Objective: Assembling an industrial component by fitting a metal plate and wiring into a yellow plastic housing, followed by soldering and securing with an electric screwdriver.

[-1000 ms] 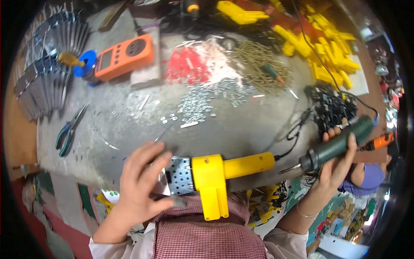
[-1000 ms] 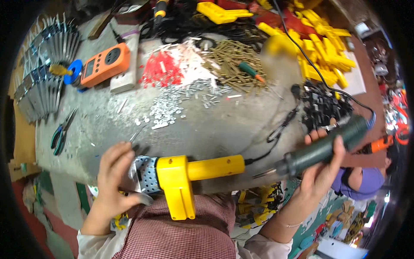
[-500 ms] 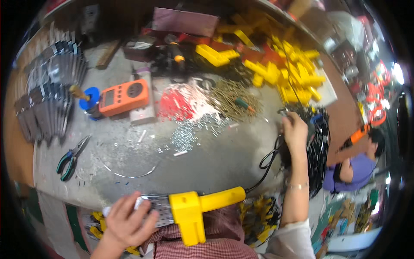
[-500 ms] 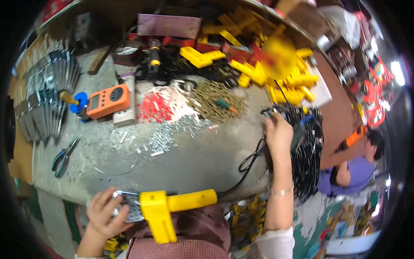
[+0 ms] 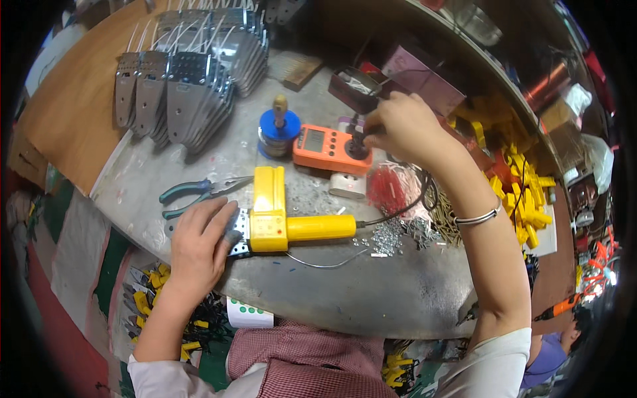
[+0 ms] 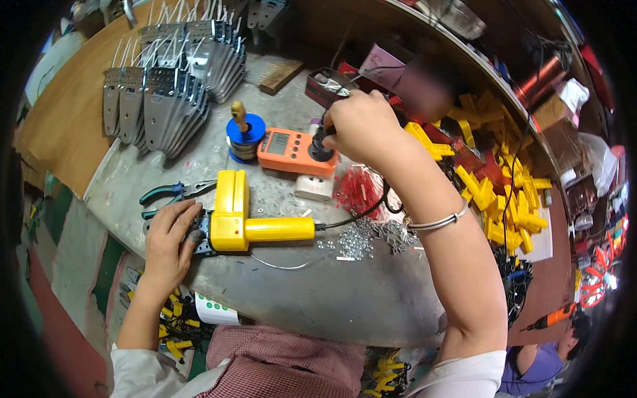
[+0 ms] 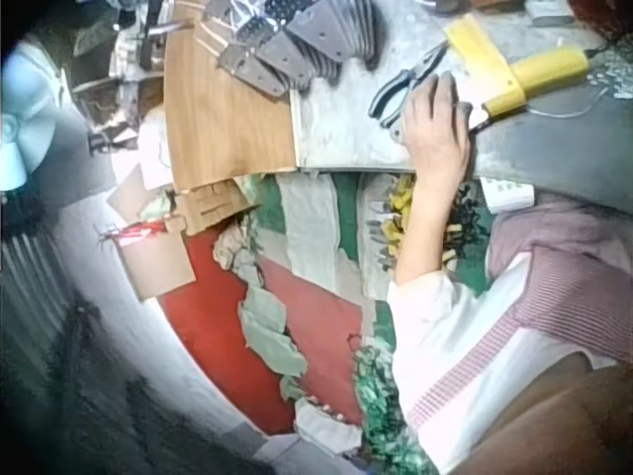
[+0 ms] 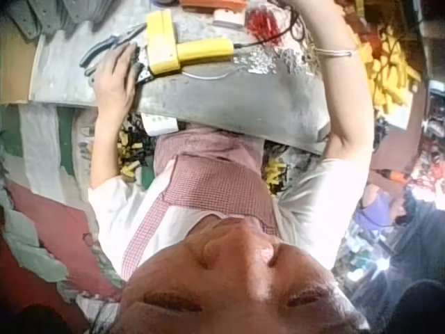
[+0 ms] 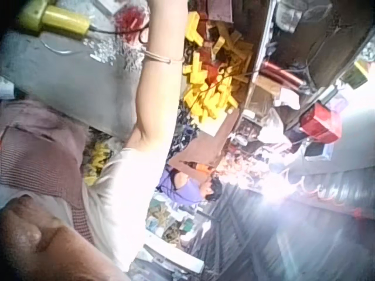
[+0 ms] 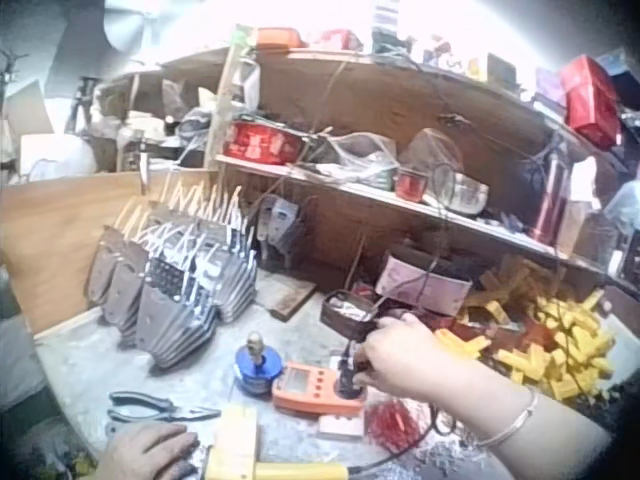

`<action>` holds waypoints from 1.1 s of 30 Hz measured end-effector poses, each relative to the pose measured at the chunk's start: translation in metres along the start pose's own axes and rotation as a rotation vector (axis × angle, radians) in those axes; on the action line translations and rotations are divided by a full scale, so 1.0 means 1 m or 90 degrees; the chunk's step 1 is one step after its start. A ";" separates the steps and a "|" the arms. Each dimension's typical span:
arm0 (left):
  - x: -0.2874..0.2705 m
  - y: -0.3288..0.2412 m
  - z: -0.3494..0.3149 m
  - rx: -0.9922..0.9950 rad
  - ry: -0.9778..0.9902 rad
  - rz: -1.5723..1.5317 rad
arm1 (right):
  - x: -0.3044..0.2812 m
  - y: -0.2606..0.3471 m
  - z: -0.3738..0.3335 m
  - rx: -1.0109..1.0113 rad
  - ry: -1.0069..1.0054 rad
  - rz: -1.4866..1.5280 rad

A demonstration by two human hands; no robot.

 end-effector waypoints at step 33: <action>0.030 0.039 -0.131 -0.290 0.199 -0.493 | 0.035 0.278 -0.039 -0.182 -0.111 0.454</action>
Point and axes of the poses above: each hand's wrist, its own z-axis towards the middle knuckle, its own x-axis out of the palm, y = z × x, the point moved 10 cm from there along z, towards the middle knuckle, and after that the axes turned 13 degrees about -x, right-handed, at the moved point
